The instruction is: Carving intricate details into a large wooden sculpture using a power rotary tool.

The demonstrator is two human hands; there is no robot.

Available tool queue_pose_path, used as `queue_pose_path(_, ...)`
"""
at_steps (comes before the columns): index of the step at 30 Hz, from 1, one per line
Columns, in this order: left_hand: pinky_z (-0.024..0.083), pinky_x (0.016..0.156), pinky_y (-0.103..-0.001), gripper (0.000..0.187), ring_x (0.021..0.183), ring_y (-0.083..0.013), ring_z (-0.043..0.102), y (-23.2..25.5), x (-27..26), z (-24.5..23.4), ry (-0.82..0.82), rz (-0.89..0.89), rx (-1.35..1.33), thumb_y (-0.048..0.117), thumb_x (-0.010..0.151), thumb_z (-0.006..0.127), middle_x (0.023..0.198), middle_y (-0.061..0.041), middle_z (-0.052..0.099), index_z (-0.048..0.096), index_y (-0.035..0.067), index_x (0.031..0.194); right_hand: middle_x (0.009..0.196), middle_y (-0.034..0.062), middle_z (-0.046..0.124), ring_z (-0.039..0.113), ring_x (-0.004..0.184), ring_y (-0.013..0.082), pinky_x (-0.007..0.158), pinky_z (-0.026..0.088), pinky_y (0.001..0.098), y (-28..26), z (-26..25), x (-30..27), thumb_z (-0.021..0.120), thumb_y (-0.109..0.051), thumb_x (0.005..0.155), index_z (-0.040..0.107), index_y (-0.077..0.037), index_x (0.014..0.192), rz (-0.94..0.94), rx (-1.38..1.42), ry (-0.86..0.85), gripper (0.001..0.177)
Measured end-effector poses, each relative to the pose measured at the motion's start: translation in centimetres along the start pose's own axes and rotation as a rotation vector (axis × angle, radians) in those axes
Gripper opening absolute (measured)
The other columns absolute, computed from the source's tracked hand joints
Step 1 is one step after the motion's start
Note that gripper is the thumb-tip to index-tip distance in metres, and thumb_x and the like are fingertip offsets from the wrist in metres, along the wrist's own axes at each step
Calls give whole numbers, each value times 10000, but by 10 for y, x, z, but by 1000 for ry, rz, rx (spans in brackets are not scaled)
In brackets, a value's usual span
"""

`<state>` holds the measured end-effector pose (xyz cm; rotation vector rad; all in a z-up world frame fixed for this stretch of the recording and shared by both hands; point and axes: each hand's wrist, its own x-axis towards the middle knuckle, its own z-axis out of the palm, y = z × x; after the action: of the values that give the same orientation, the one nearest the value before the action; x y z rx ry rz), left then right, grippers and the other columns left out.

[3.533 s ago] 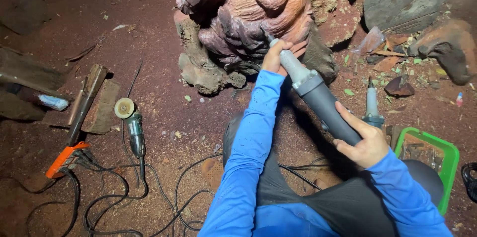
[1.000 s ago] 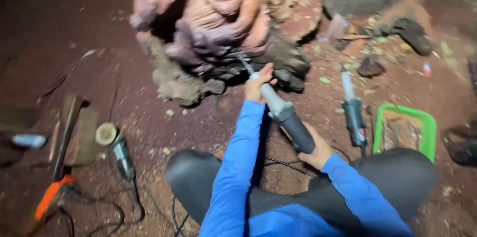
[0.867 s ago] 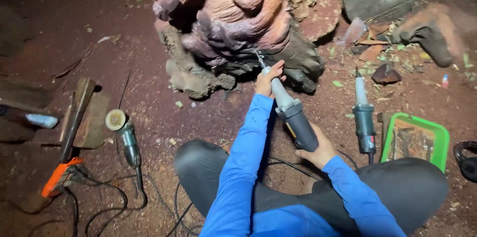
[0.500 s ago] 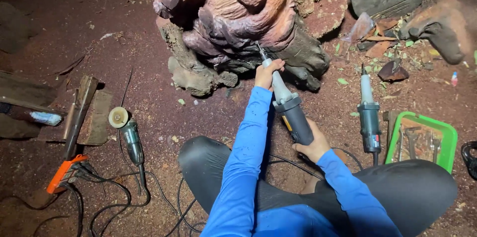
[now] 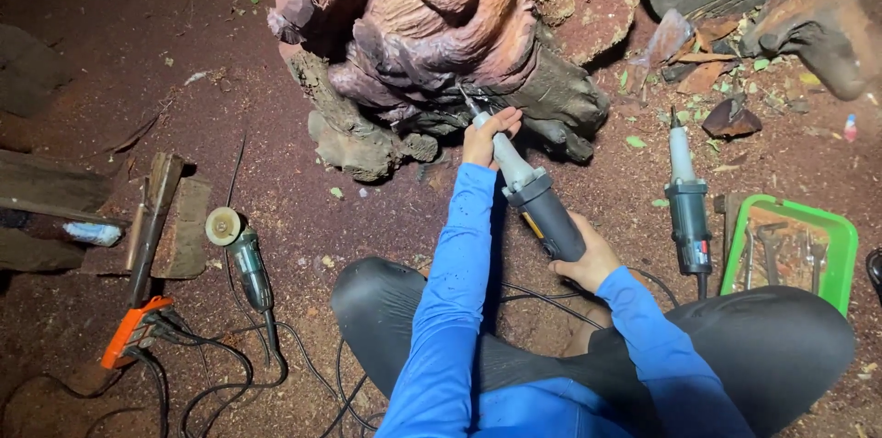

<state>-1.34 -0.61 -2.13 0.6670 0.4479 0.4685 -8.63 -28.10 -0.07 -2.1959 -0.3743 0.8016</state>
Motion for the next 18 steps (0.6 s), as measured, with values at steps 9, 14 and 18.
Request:
queue_pose_path(9,639,792,-421,350,851,-287,757,-22,26,-5,57,-34,298,67,738,731,960,-214,756,737,-60,1064,1038,255,662,707,772,369,469,638,386,5,4,-11,915,-28,568,534,-217,1442,-56,340,27,972)
queue_pose_path(14,617,708,-363,378,768,-218,730,-16,27,29,76,-22,510,146,676,814,873,-149,760,775,4,1024,837,255,660,688,510,341,361,624,407,8,5,-19,863,63,600,539,-157,1408,-87,514,40,897)
queue_pose_path(18,606,667,-466,434,736,-268,715,-16,44,34,81,-63,642,247,637,873,813,-163,726,774,24,996,770,264,649,685,484,351,338,614,420,-5,10,-28,864,92,577,543,-123,1381,-127,616,72,892)
